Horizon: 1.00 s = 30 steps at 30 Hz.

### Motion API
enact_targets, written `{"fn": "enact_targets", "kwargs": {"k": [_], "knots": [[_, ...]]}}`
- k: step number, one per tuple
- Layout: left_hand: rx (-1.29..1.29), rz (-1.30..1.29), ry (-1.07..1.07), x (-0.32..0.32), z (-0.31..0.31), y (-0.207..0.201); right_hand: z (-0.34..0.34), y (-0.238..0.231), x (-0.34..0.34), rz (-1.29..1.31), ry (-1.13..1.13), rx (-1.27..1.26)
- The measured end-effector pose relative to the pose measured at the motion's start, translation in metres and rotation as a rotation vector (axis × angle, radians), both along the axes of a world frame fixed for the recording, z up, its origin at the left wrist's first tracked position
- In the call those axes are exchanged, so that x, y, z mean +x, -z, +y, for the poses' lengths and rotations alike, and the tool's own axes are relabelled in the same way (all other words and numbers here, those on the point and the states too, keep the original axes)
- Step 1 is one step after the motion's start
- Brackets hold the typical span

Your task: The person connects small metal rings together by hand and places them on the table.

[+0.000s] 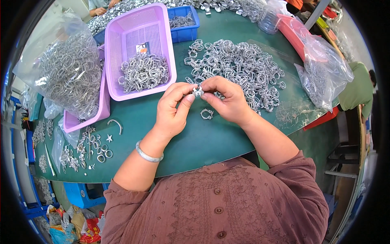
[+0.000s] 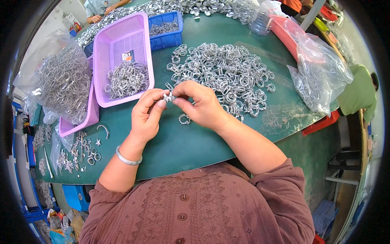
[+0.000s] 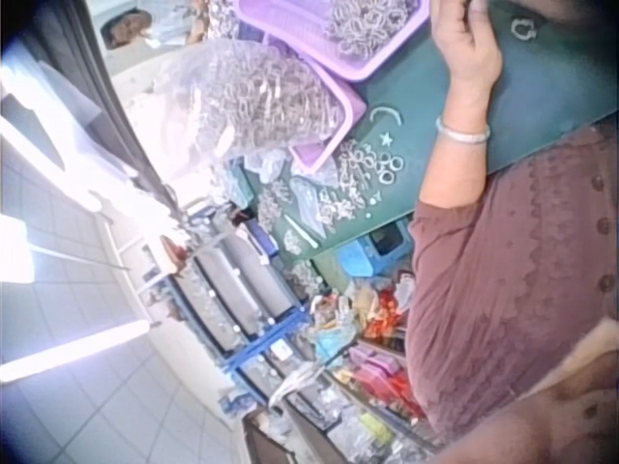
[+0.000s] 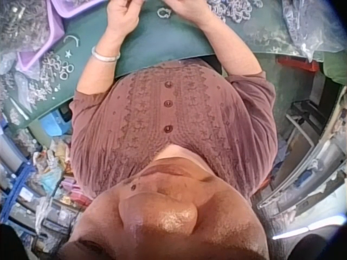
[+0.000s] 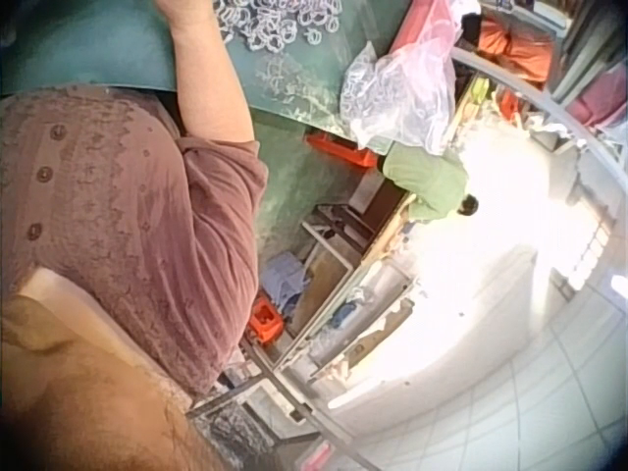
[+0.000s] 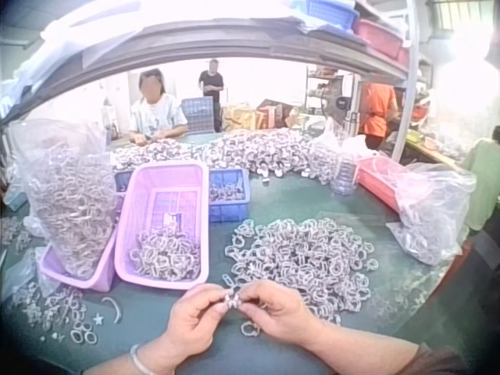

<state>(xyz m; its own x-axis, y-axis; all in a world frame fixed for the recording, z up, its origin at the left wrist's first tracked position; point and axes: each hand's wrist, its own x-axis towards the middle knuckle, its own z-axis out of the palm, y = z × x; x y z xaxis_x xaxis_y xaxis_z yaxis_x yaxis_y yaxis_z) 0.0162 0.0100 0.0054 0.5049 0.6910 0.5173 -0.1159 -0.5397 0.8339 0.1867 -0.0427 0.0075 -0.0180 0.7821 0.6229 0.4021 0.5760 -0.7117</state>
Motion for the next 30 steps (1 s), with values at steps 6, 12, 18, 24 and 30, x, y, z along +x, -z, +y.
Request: {"fn": "enact_targets", "kwargs": {"k": [6, 12, 18, 24, 30], "knots": [[0.008, -0.007, -0.005, 0.0000, -0.0004, -0.0002, -0.0003, 0.0003, -0.0006, 0.078, -0.014, -0.050], [-0.005, 0.005, -0.004, -0.0003, -0.0003, 0.0003, 0.0000, -0.0002, 0.0010, 0.045, -0.004, -0.020], [-0.140, -0.027, 0.029, -0.0002, -0.0023, 0.0047, 0.0003, -0.0024, 0.0014, 0.010, 0.007, 0.012], [-0.154, 0.017, 0.071, -0.0026, -0.0012, 0.0061, -0.0002, -0.0029, 0.0014, 0.017, -0.006, 0.012], [-0.152, -0.036, 0.036, 0.0011, -0.0028, 0.0042, 0.0008, -0.0019, 0.0009, 0.015, -0.017, 0.034]]}}
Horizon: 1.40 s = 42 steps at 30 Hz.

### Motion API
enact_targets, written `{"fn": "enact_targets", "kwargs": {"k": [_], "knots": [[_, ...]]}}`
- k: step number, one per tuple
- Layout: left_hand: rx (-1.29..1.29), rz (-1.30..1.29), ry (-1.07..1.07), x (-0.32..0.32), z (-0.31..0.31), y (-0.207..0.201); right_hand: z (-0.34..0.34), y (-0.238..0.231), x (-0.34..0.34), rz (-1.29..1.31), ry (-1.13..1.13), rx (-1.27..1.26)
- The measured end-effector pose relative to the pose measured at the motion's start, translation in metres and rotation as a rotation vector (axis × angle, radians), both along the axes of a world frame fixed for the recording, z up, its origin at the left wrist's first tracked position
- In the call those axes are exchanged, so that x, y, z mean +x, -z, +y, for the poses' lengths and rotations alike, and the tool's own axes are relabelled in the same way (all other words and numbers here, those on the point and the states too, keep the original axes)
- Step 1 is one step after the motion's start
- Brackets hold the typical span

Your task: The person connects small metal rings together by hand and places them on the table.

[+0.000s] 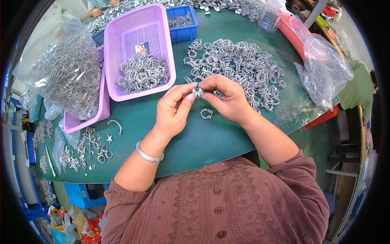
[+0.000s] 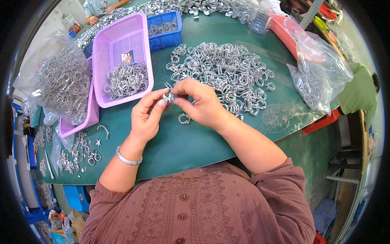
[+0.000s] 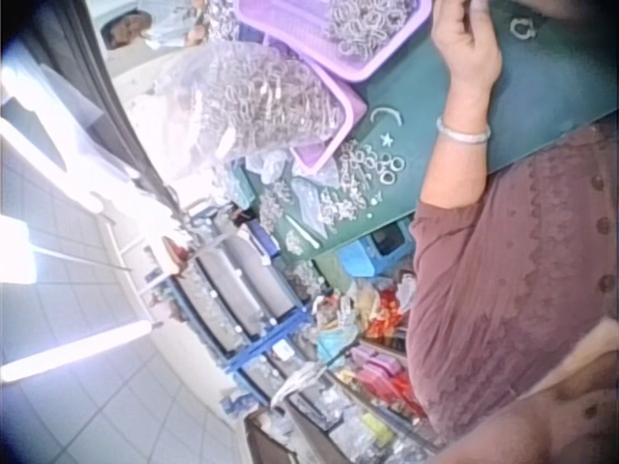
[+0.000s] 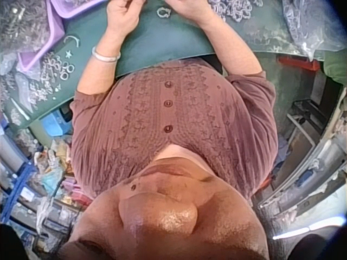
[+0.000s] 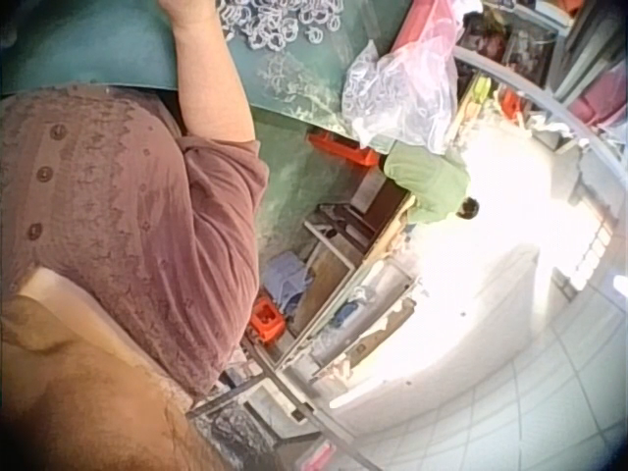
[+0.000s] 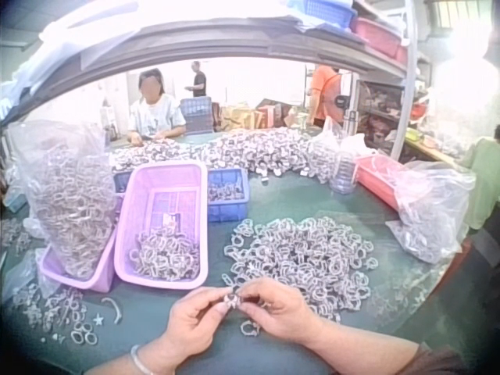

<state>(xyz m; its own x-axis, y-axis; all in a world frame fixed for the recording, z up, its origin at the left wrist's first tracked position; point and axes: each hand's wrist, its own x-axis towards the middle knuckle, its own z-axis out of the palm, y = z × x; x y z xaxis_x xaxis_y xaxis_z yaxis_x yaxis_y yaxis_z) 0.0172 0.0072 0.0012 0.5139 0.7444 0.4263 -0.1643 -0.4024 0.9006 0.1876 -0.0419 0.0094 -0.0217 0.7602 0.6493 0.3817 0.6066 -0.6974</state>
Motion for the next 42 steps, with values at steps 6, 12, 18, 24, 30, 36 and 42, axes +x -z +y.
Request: {"fn": "enact_targets", "kwargs": {"k": [6, 12, 18, 24, 30, 36, 42], "knots": [[-0.018, 0.010, 0.031, -0.0018, 0.0007, 0.0001, -0.0013, 0.0028, -0.0001, 0.057, 0.008, -0.120], [-0.242, -0.088, 0.094, -0.0019, -0.0022, -0.0004, -0.0027, 0.0012, 0.0006, 0.071, 0.003, -0.173], [-0.225, -0.126, 0.122, -0.0008, -0.0034, -0.0017, -0.0014, 0.0048, 0.0024, 0.078, -0.005, -0.141], [-0.211, -0.130, 0.096, 0.0015, -0.0045, -0.0014, -0.0027, 0.0016, 0.0033, 0.074, -0.080, -0.212], [-0.172, -0.115, 0.068, 0.0035, -0.0046, -0.0030, 0.0007, 0.0014, 0.0001, 0.034, -0.034, -0.040], [-0.087, -0.123, 0.023, 0.0047, -0.0044, -0.0006, -0.0020, 0.0003, -0.0015, 0.122, -0.050, -0.093], [0.085, -0.048, -0.075, 0.0029, 0.0005, 0.0005, -0.0005, 0.0002, 0.0007, 0.112, -0.039, -0.051]]}}
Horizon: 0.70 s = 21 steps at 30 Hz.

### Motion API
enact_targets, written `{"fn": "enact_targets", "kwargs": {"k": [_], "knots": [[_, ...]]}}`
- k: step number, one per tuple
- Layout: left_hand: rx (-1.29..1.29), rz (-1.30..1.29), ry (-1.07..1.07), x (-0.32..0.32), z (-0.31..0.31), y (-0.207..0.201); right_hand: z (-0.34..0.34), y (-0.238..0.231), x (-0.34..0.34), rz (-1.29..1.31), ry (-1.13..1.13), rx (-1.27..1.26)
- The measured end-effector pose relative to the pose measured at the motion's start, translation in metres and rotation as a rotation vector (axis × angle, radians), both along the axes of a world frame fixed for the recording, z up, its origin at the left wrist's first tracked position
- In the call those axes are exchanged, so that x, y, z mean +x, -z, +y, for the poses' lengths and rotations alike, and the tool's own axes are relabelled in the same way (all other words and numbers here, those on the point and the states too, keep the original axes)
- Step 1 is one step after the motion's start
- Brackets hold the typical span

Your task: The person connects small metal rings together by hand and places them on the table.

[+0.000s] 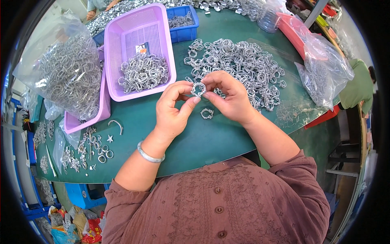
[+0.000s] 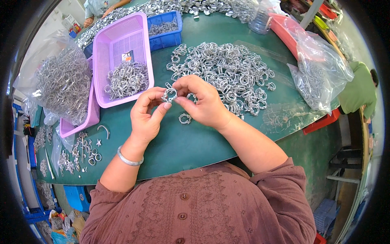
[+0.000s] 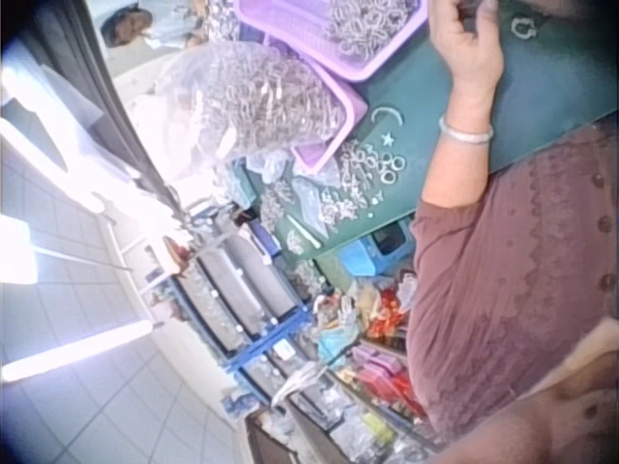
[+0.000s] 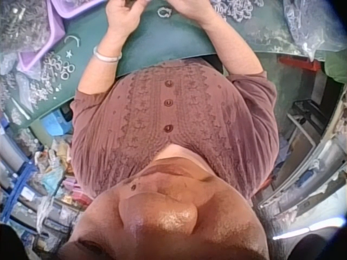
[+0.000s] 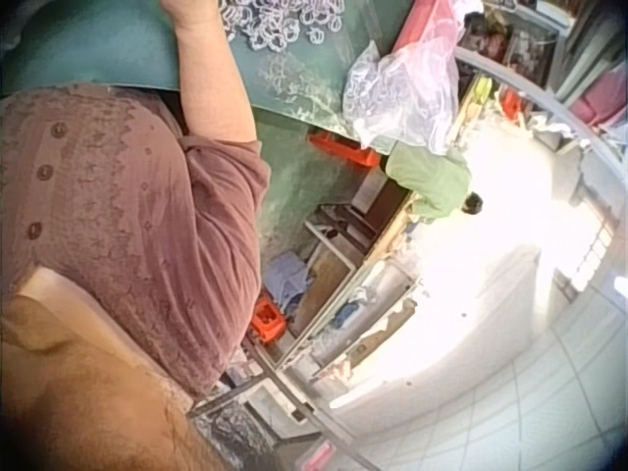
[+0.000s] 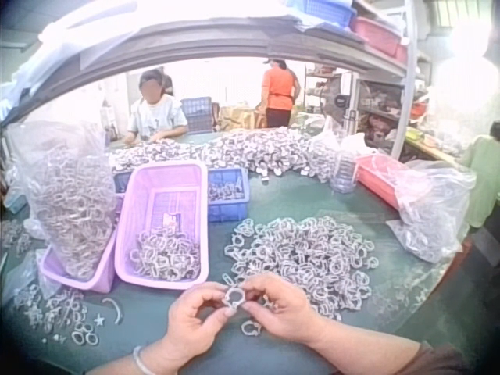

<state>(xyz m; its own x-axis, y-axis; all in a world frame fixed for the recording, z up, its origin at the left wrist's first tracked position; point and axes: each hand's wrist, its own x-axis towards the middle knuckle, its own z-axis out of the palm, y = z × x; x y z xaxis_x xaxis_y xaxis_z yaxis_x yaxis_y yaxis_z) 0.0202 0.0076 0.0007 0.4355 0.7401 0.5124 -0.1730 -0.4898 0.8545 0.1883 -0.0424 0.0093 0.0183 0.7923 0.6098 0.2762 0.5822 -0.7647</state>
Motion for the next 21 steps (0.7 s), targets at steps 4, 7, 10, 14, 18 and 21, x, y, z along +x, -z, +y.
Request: {"fn": "enact_targets", "kwargs": {"k": [4, 7, 10, 14, 18, 21], "knots": [[0.055, 0.016, -0.032, -0.0002, 0.0009, 0.0005, -0.0004, 0.0006, 0.0006, 0.021, 0.006, 0.010], [0.081, 0.028, -0.047, -0.0006, 0.0011, 0.0001, -0.0009, 0.0006, 0.0000, 0.056, -0.004, -0.005], [0.093, 0.028, -0.062, -0.0007, 0.0009, -0.0007, -0.0012, 0.0000, -0.0005, 0.080, -0.014, -0.002], [0.132, 0.054, -0.080, -0.0016, 0.0008, -0.0041, -0.0020, -0.0011, -0.0005, 0.069, -0.010, 0.006], [0.195, 0.103, -0.101, -0.0025, 0.0002, -0.0078, -0.0026, -0.0019, -0.0011, 0.051, -0.019, 0.025], [0.217, 0.109, -0.118, -0.0029, 0.0003, -0.0082, -0.0026, -0.0017, -0.0016, 0.054, -0.020, 0.029]]}}
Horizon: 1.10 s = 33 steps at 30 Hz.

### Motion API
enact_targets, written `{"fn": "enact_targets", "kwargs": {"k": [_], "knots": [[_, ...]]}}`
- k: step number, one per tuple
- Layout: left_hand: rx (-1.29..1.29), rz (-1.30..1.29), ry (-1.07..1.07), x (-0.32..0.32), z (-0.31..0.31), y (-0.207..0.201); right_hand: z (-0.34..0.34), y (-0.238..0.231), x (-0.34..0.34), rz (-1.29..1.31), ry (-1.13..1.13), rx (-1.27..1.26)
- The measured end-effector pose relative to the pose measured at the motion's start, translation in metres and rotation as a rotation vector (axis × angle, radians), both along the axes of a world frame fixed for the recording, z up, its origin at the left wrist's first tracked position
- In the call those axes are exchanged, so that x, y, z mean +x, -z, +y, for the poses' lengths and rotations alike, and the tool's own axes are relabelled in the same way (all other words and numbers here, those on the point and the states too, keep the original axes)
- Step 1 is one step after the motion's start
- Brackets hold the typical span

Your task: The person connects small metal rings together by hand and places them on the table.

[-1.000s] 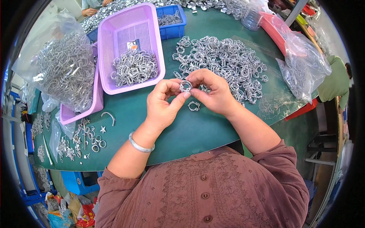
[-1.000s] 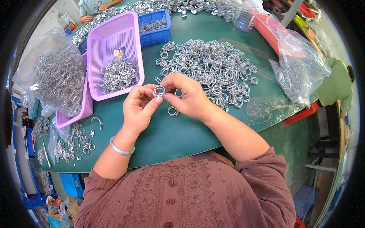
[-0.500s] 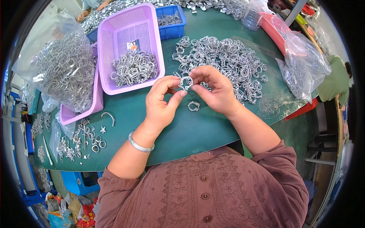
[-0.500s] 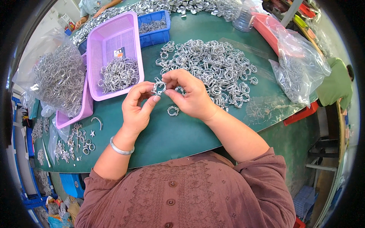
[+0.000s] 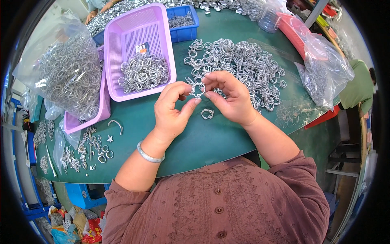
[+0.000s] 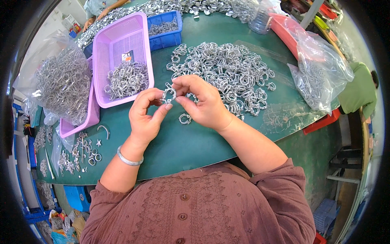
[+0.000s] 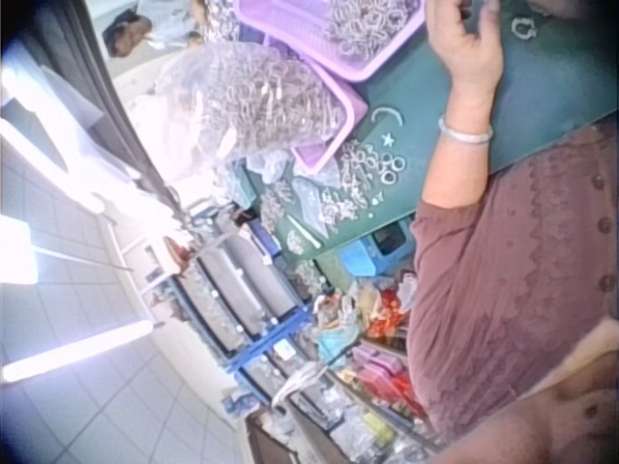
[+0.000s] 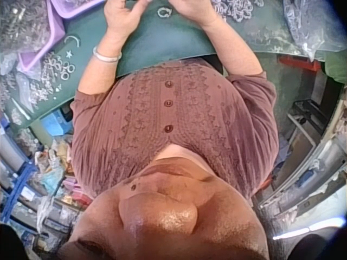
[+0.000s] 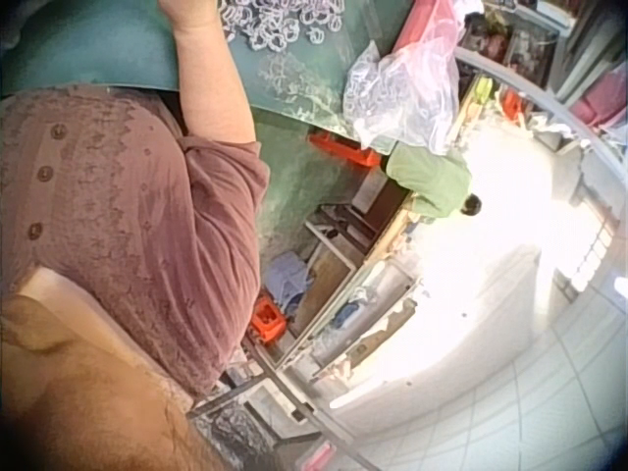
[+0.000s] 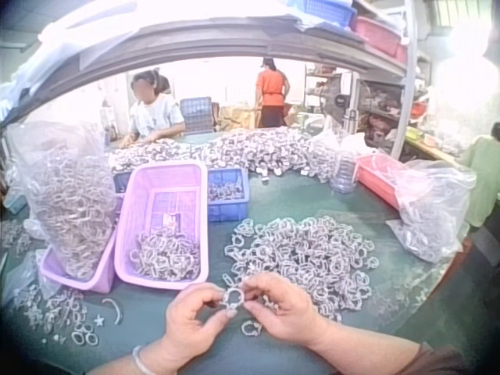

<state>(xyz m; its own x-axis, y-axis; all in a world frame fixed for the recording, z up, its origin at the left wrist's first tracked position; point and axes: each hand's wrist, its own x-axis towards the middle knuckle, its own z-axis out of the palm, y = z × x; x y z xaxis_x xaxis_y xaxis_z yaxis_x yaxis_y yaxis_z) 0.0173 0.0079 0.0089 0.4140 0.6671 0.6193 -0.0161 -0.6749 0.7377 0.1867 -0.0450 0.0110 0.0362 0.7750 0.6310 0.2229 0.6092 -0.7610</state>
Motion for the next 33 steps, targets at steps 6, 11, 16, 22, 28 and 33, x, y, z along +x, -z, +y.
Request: {"fn": "enact_targets", "kwargs": {"k": [6, 11, 16, 22, 28, 33], "knots": [[0.052, 0.003, -0.030, -0.0005, 0.0009, 0.0007, 0.0001, 0.0001, -0.0006, 0.010, -0.003, -0.001], [0.060, 0.000, -0.045, -0.0008, 0.0013, 0.0005, 0.0002, 0.0005, -0.0008, 0.018, -0.005, -0.013], [0.077, 0.003, -0.052, -0.0007, 0.0015, -0.0007, 0.0001, 0.0003, -0.0008, 0.025, -0.010, -0.007], [0.053, -0.005, -0.044, -0.0009, 0.0019, 0.0007, 0.0008, 0.0005, -0.0005, 0.013, -0.010, 0.007], [-0.043, -0.059, -0.004, 0.0009, 0.0010, 0.0028, -0.0001, -0.0019, -0.0001, -0.013, 0.014, -0.001], [-0.157, -0.073, 0.052, 0.0004, 0.0010, 0.0055, -0.0002, -0.0079, 0.0023, -0.123, 0.090, 0.037]]}}
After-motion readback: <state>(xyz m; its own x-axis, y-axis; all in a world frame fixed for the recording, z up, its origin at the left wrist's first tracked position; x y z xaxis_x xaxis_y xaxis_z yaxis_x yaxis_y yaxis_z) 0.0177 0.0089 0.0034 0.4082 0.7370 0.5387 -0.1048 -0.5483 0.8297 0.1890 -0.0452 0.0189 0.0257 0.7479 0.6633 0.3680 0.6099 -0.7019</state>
